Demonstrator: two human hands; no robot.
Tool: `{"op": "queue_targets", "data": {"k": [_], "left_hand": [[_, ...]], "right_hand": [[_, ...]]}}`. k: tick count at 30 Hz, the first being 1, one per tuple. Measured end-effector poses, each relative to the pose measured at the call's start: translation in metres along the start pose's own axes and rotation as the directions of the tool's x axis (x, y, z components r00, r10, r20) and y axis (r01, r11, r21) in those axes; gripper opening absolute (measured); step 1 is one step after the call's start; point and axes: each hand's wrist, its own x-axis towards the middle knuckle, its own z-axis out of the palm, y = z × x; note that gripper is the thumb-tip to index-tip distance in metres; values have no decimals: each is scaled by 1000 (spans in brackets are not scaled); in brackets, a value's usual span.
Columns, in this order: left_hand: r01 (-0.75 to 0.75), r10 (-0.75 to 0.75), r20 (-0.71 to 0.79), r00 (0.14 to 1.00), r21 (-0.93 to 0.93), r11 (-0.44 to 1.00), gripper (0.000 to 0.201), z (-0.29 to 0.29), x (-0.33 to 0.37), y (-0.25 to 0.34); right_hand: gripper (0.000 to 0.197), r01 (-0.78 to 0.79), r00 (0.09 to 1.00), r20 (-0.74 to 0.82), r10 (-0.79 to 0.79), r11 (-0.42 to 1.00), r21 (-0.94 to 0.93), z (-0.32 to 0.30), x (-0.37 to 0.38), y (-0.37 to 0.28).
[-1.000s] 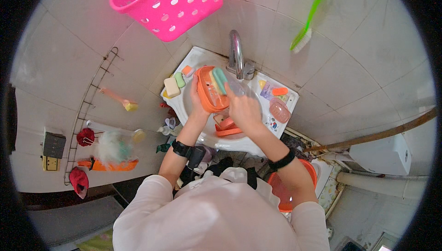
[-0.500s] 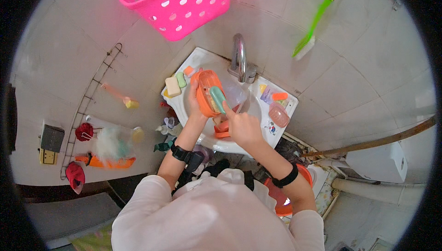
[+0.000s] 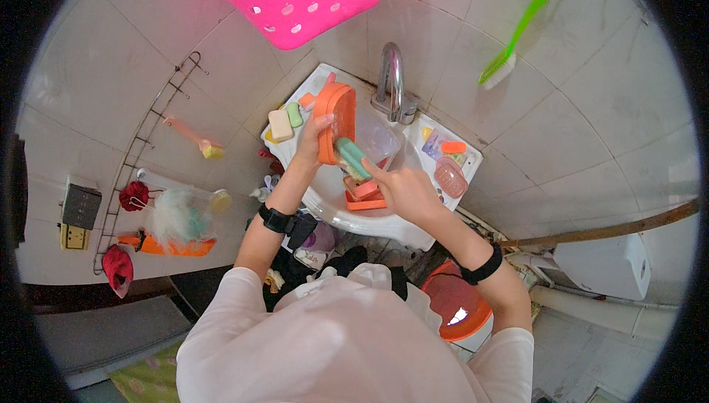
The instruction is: The person scrubs the inner and outer surfaces of plastic food containers and their lids using a handheld brush over a bathroom sink.
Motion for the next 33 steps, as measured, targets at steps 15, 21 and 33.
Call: {"op": "queue_targets", "data": {"k": [15,21,33], "left_hand": [[307,-334,-83,939,-236,922,54,12,12,-2],[425,-440,-96,893,-142,894,52,-14,20,-4],[432,-449,-111,886,-149,889,54,-7,18,-3]], "right_hand": [[69,10,997,-66,-45,890,-455,3,7,23],[63,125,989,99,-108,972,-197,7,3,20],[67,40,999,7,-40,927,-374,5,17,32]]}}
